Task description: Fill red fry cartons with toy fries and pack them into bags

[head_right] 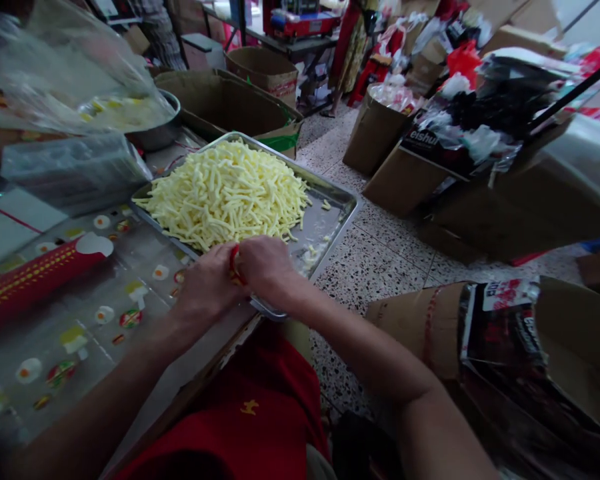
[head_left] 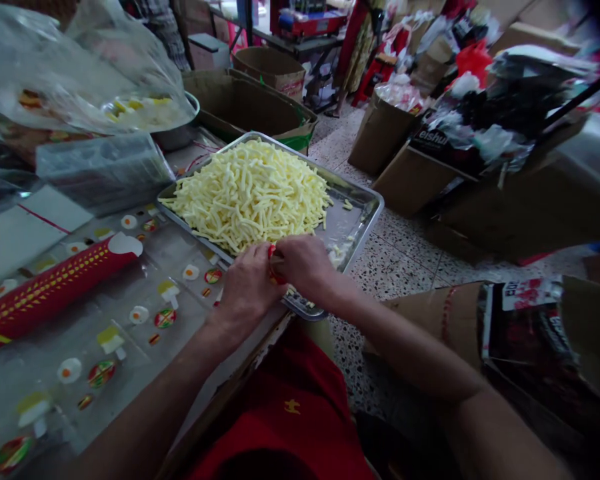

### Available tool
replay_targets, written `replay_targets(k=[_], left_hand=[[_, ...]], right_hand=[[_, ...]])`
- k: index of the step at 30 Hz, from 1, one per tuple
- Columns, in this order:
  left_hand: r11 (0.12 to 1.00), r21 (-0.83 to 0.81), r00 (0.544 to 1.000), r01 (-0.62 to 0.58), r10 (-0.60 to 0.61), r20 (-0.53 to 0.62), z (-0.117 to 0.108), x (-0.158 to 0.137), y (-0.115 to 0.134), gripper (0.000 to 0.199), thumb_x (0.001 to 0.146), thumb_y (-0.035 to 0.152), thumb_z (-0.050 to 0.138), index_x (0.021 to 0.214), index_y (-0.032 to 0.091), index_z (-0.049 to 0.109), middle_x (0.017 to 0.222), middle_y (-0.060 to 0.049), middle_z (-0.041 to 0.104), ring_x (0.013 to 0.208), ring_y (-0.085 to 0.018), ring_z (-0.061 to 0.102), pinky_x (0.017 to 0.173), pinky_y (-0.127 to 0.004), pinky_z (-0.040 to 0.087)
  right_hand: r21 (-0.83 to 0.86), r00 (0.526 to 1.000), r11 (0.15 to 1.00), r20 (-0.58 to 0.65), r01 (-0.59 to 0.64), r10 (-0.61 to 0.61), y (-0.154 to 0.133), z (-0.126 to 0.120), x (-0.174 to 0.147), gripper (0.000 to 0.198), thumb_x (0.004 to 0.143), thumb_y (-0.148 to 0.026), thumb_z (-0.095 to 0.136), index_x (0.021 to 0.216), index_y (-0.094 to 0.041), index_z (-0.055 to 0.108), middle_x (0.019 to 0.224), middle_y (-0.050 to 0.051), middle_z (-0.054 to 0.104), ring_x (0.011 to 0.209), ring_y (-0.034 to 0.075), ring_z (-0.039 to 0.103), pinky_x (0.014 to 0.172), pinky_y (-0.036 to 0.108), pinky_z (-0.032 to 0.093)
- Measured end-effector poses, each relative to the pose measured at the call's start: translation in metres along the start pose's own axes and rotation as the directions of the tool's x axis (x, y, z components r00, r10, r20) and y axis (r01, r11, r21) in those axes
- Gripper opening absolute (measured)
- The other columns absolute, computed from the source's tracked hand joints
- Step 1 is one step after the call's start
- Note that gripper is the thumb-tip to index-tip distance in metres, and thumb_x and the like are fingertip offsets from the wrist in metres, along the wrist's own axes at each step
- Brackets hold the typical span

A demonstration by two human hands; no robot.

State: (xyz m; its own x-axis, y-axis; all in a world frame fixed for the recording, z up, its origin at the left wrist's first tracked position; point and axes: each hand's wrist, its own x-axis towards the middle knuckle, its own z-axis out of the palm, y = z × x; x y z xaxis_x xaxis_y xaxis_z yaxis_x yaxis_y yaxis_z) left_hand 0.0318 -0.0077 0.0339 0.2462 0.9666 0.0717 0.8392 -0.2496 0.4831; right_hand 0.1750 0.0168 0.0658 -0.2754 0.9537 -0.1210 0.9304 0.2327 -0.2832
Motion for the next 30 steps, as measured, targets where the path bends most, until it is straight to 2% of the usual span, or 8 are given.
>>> replay_targets(k=[5,10,14,17,20,22,25,30], left_hand=[[0.997,-0.068,0.991,0.043,-0.051,-0.122,0.010,-0.009,0.003,0.037,0.081,0.031,0.061,0.116,0.018,0.058,0.113,-0.014,0.069,0.106,-0.030,0.066,0.091,-0.039,0.051],[0.987,-0.138,0.980,0.087,-0.109,-0.164,0.009,-0.025,-0.009,0.045,0.080,0.035,0.064,0.121,0.019,0.057,0.119,-0.013,0.069,0.110,-0.030,0.066,0.096,-0.040,0.052],[0.966,-0.215,0.962,0.144,-0.187,-0.199,0.003,-0.038,-0.019,0.043,0.083,0.033,0.060,0.124,0.021,0.059,0.122,-0.011,0.069,0.111,-0.028,0.066,0.099,-0.043,0.052],[0.950,-0.269,0.956,0.158,-0.216,-0.200,-0.001,-0.041,-0.027,0.044,0.080,0.033,0.063,0.124,0.023,0.060,0.118,-0.008,0.070,0.105,-0.026,0.068,0.095,-0.040,0.054],[0.944,-0.293,0.968,0.150,-0.200,-0.150,-0.002,-0.036,-0.036,0.064,0.069,0.039,0.078,0.128,0.022,0.058,0.120,-0.009,0.070,0.106,-0.028,0.068,0.094,-0.040,0.056],[0.933,-0.333,0.972,0.139,-0.192,-0.133,0.000,-0.030,-0.042,0.075,0.067,0.045,0.082,0.133,0.021,0.055,0.125,-0.009,0.069,0.110,-0.028,0.067,0.096,-0.040,0.055],[0.923,-0.361,0.970,0.135,-0.197,-0.141,0.001,-0.021,-0.047,0.078,0.067,0.048,0.083,0.135,0.022,0.054,0.126,-0.009,0.068,0.111,-0.027,0.067,0.099,-0.040,0.054],[0.910,-0.398,0.974,0.114,-0.180,-0.135,-0.005,-0.017,-0.047,0.077,0.068,0.045,0.085,0.135,0.022,0.054,0.128,-0.009,0.067,0.114,-0.026,0.066,0.103,-0.040,0.052]], right_hand=[[0.110,0.988,0.982,-0.032,0.154,-0.152,-0.014,0.010,-0.024,0.016,0.086,-0.015,0.056,0.092,-0.016,0.071,0.100,0.009,0.068,0.079,0.015,0.058,0.068,0.027,0.038],[0.232,0.984,0.967,-0.167,0.107,-0.069,-0.016,0.027,-0.032,0.023,0.094,-0.019,0.049,0.081,-0.018,0.068,0.094,0.007,0.068,0.083,0.017,0.060,0.074,0.028,0.040],[0.365,0.986,0.926,-0.160,0.098,-0.041,-0.039,0.037,-0.033,0.015,0.089,-0.018,0.052,0.100,-0.022,0.062,0.089,0.002,0.069,0.079,0.018,0.062,0.069,0.028,0.040],[0.447,0.963,0.856,-0.190,0.260,-0.194,-0.042,0.037,-0.034,0.021,0.089,-0.017,0.051,0.109,-0.023,0.057,0.094,0.001,0.069,0.080,0.016,0.062,0.069,0.026,0.043],[0.515,0.901,0.748,-0.341,0.419,-0.269,-0.010,0.033,-0.030,0.013,0.093,-0.020,0.054,0.103,-0.022,0.061,0.108,0.002,0.069,0.098,0.014,0.063,0.085,0.023,0.046],[0.526,0.914,0.787,-0.389,0.322,-0.114,0.028,0.028,-0.021,0.015,0.092,-0.026,0.061,0.105,-0.021,0.067,0.107,0.004,0.070,0.095,0.014,0.064,0.084,0.024,0.048],[0.352,0.941,0.936,-0.317,0.000,0.120,0.083,0.022,-0.002,0.021,0.087,-0.023,0.066,0.105,-0.018,0.074,0.098,0.005,0.073,0.083,0.016,0.065,0.078,0.027,0.047],[-0.007,0.986,0.995,-0.141,-0.095,0.093,0.109,0.025,0.027,0.025,0.083,-0.028,0.065,0.102,-0.020,0.079,0.098,0.007,0.075,0.084,0.019,0.066,0.073,0.029,0.043]])
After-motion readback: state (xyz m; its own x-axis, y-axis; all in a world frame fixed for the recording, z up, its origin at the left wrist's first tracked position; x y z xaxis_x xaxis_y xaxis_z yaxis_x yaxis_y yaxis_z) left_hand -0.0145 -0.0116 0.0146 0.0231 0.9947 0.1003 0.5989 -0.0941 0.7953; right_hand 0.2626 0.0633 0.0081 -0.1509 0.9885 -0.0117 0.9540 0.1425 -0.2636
